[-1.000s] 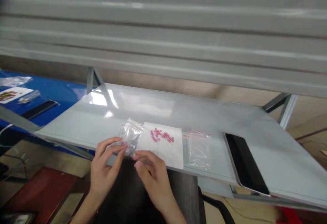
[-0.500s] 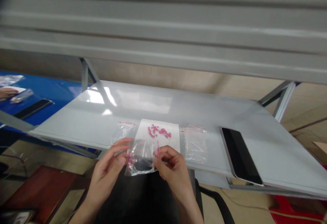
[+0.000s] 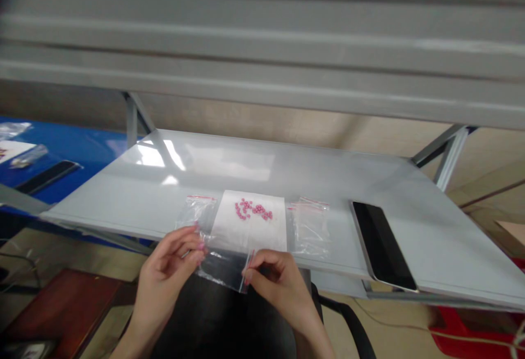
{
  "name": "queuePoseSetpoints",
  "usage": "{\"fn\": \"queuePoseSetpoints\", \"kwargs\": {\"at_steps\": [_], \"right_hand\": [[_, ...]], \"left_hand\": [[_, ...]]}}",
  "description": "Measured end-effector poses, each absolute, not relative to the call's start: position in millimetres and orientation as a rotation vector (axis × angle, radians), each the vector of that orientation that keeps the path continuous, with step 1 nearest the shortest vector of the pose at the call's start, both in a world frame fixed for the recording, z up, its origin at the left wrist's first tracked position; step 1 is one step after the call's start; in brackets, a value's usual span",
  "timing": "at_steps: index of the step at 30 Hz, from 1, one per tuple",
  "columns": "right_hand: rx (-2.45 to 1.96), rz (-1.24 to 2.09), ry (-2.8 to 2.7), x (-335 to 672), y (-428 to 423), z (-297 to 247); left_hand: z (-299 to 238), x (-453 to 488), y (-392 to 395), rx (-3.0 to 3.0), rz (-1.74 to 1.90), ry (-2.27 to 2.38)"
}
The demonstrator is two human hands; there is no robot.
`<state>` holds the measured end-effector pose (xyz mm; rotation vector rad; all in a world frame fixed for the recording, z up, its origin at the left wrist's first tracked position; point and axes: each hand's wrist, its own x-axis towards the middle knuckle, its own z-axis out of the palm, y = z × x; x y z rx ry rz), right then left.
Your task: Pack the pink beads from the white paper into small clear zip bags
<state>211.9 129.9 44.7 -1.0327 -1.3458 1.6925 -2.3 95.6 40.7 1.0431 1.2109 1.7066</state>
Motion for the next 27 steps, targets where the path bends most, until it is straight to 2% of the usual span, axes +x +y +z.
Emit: {"fn": "queuePoseSetpoints", "kwargs": {"at_steps": [5, 11, 19, 27], "right_hand": [[-0.935, 1.777, -1.239, 212.3, 125.9, 38.5], [-0.886, 1.796, -1.048, 204.5, 115.8, 28.1], [-0.912, 1.740, -1.144, 186.2, 108.8, 27.6], [-1.056, 1.754, -1.251, 180.1, 100.4, 50.2]], "left_hand": [[36.9, 1.7, 92.9, 0.946, 1.692, 1.203], [41.8, 11.1, 85.5, 1.090, 1.771, 1.456], [57.1, 27.8, 81.5, 1.472, 1.178, 1.098], [52.1, 24.0, 86.4, 1.450, 1.067, 1.147]]}}
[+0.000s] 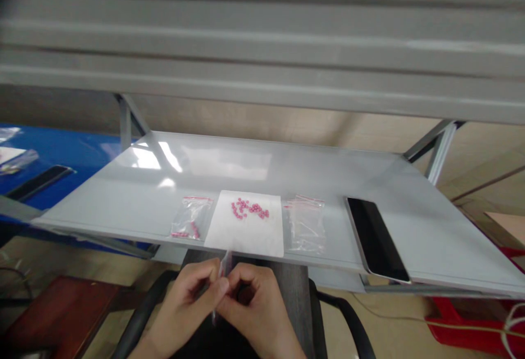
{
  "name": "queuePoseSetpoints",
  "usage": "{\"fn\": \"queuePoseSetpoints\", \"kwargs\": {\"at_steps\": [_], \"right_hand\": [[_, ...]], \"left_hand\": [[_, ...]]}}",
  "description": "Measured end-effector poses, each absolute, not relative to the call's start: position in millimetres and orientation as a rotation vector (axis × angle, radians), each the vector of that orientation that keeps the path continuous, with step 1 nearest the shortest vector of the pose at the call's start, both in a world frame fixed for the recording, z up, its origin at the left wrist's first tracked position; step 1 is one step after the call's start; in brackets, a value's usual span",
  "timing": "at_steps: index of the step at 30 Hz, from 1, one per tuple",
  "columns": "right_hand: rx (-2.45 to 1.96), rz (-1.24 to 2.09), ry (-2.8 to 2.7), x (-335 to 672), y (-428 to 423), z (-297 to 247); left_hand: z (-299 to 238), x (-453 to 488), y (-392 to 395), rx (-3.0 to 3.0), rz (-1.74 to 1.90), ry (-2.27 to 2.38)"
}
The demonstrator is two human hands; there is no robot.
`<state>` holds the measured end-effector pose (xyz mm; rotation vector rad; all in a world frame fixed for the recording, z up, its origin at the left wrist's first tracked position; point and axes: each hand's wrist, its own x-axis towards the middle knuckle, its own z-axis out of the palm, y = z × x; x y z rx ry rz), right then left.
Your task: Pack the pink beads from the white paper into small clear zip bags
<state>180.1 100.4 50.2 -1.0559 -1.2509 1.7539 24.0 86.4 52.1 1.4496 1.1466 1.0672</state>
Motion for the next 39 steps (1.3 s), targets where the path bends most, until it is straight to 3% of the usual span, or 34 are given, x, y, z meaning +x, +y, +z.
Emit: {"fn": "queuePoseSetpoints", "kwargs": {"at_steps": [6, 11, 28, 35, 39], "right_hand": [[-0.836, 1.945, -1.115, 182.1, 102.6, 57.4], [-0.905, 1.900, -1.201, 184.5, 100.4, 57.9], [-1.232, 0.818, -1.748, 181.3, 90.5, 65.6], [-1.239, 1.052, -1.725, 186.5, 97.6, 74.1], [-1.243, 1.129, -1.720, 186.1, 97.2, 75.2]], "left_hand": [[56.1, 17.4, 85.2, 1.401, 0.990, 1.023], [59.2, 12.5, 85.7, 1.478, 0.830, 1.039], [60.1, 21.5, 83.5, 1.825, 1.199, 1.358], [64.8, 14.8, 82.1, 1.967, 1.365, 1.338], [63.2, 12.7, 83.7, 2.076, 1.108, 1.248]]}}
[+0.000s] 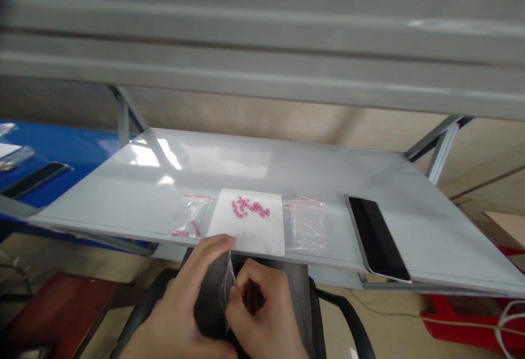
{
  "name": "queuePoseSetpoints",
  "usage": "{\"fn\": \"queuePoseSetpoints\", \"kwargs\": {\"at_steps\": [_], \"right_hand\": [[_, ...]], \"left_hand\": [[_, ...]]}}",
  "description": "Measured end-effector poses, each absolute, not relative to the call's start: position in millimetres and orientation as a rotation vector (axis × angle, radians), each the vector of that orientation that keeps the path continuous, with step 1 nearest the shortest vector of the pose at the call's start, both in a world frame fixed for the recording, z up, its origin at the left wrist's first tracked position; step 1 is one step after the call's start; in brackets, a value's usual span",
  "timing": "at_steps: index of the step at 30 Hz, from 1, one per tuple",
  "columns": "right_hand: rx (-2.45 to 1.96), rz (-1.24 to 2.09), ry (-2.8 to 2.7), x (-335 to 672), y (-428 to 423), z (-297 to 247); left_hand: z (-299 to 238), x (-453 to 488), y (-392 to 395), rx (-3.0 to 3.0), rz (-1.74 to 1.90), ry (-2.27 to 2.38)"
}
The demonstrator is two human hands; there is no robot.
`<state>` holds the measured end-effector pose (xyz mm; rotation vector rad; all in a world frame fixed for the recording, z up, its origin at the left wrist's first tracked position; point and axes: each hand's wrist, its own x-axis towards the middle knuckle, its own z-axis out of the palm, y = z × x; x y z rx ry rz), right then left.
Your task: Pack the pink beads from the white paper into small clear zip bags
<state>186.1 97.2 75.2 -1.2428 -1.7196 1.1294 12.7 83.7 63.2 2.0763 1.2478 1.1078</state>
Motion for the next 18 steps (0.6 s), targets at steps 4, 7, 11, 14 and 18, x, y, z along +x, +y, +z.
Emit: {"fn": "queuePoseSetpoints", "kwargs": {"at_steps": [4, 7, 11, 14, 18], "right_hand": [[-1.259, 1.163, -1.680, 188.3, 98.0, 73.4], [-1.260, 1.187, -1.652, 190.2, 99.4, 71.5], [-1.251, 1.178, -1.629, 192.9, 100.7, 67.4], [-1.230, 1.092, -1.635, 195.6, 99.9, 67.9], [-1.097, 0.739, -1.704, 193.3, 94.6, 73.3]], "left_hand": [[58.3, 13.4, 90.1, 2.178, 1.034, 1.180], [54.5, 16.4, 93.5, 2.213, 1.106, 1.185], [51.6, 19.1, 93.3, 2.239, 1.238, 1.188], [51.2, 18.7, 92.0, 2.237, 1.328, 1.263], [51.3, 17.6, 92.1, 2.173, 1.355, 1.360]]}}
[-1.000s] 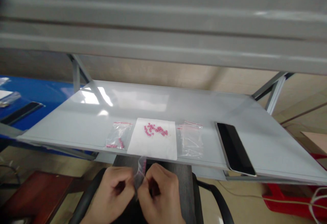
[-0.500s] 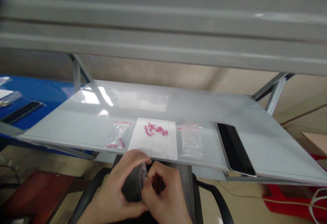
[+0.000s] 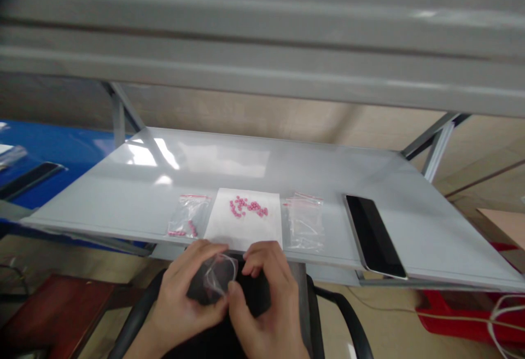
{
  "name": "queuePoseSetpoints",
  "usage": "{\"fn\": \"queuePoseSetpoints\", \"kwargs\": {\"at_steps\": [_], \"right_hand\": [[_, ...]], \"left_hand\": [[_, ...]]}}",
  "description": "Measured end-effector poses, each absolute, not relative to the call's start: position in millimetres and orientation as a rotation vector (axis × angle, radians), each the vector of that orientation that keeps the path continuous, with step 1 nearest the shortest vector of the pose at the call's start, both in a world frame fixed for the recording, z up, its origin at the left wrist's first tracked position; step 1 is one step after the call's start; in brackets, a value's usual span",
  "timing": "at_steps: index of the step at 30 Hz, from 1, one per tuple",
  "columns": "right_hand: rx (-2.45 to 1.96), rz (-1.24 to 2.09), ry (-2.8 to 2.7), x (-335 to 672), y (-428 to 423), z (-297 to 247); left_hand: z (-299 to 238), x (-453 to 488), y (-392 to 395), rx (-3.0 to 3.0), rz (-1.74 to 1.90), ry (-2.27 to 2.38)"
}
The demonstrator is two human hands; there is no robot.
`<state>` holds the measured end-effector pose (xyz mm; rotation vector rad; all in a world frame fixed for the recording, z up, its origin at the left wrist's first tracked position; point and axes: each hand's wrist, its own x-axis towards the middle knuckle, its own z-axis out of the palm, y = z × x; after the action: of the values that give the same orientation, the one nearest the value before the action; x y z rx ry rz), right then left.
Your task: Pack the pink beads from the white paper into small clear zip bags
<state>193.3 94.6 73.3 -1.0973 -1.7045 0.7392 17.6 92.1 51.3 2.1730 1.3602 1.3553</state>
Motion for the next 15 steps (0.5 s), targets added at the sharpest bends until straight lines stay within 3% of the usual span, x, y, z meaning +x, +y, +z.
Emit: {"fn": "queuePoseSetpoints", "kwargs": {"at_steps": [5, 15], "right_hand": [[-1.109, 0.461, -1.891, 178.6, 91.6, 65.0], [-1.111, 0.840, -1.880, 181.9, 94.2, 59.9]], "left_hand": [[47.3, 18.8, 94.3, 2.235, 1.384, 1.448], [43.4, 23.7, 98.0, 2.172, 1.309, 1.437]]}}
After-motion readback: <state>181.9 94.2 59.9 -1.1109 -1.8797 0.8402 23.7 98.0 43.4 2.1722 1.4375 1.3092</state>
